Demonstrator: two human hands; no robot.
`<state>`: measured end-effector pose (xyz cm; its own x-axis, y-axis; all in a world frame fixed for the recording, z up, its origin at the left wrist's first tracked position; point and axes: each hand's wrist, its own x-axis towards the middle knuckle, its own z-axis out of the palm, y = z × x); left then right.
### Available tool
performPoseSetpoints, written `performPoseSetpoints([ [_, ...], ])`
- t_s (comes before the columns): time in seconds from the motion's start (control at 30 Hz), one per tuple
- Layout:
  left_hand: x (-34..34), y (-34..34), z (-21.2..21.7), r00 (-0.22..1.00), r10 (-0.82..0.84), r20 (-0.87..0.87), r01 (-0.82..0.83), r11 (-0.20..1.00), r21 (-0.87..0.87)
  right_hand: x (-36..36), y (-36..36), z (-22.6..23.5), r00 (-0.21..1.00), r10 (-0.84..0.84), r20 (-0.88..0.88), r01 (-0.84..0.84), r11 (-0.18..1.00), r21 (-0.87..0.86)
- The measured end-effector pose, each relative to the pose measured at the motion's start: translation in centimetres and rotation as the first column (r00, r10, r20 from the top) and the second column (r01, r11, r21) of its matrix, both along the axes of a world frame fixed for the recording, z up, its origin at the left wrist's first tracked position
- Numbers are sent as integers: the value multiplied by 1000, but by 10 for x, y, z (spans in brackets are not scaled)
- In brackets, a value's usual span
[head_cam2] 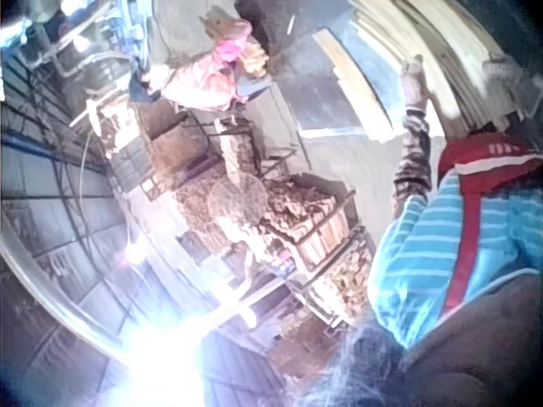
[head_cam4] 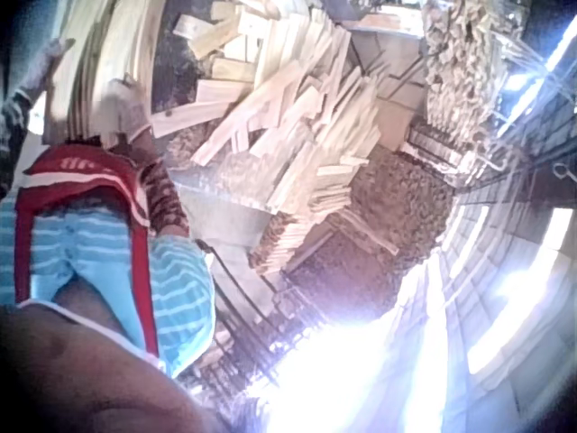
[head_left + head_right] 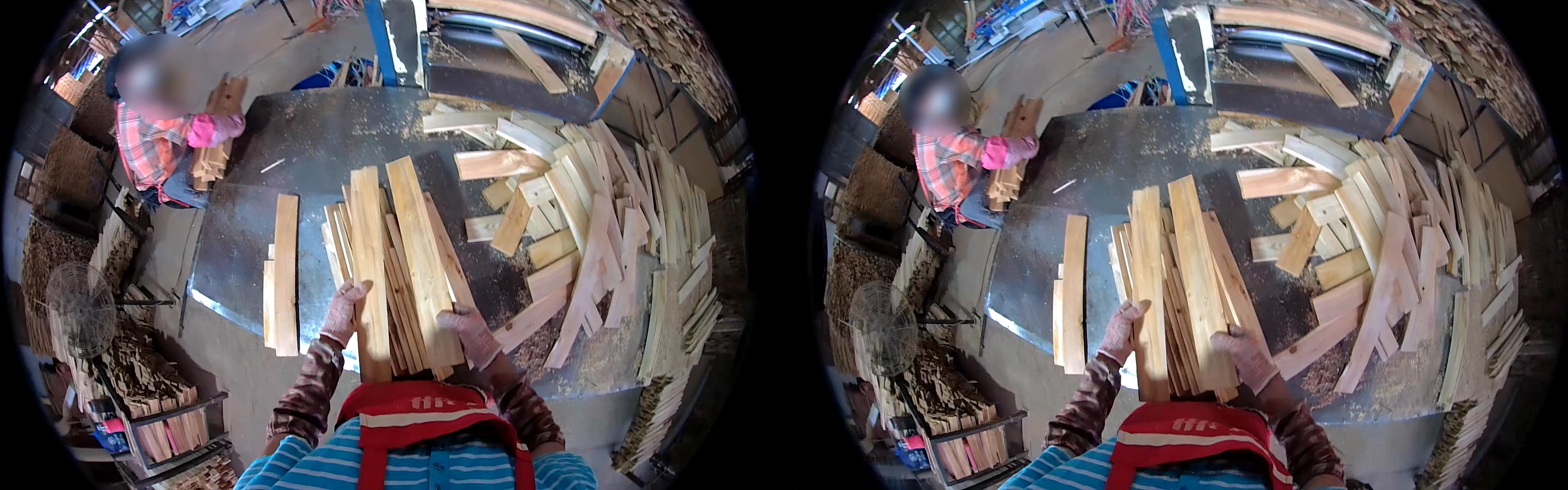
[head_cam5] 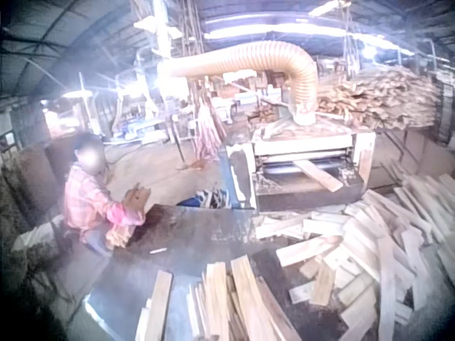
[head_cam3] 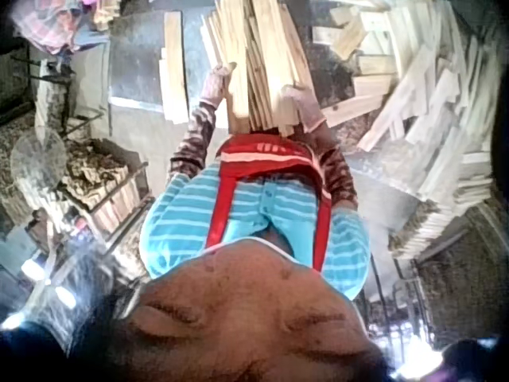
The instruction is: The person sorts and stacks light-colored wooden planks on a metal workbench in a workshop. They repeatedly pick up planks, align them, and place them into neat piles, while another worker is visible in the background.
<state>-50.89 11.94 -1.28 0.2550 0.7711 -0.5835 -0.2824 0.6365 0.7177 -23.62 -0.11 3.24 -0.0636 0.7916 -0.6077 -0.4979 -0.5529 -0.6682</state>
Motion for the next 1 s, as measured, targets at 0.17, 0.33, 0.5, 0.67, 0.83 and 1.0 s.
performPoseSetpoints([
  [0.17, 18, 21, -2, 994, 52, -101, -54, 998, -16, 21, -12, -17, 998, -57, -24, 55, 994, -97],
  [0.33, -48, 186, -1, 394, -24, -919, 825, 450, 342, 25, -1, 4, 985, -75, -158, 57, 992, -112],
  [0.5, 5, 301, 108, 892, 324, -314, -25, 731, 682, 28, 15, 17, 968, -107, -226, 99, 994, -45],
  [0.67, 97, 208, 95, 909, -162, -383, 350, 794, 497, 11, 31, -9, 973, -125, -197, 125, 992, -8],
  [0.83, 139, 73, 17, 846, -429, 317, 469, 882, -58, 13, 52, -12, 979, 193, 59, -191, 981, -35],
  [1.0, 121, 55, 17, 898, -340, 279, 378, 921, -95, 87, 71, -77, 518, -494, 698, 509, 834, 213],
])
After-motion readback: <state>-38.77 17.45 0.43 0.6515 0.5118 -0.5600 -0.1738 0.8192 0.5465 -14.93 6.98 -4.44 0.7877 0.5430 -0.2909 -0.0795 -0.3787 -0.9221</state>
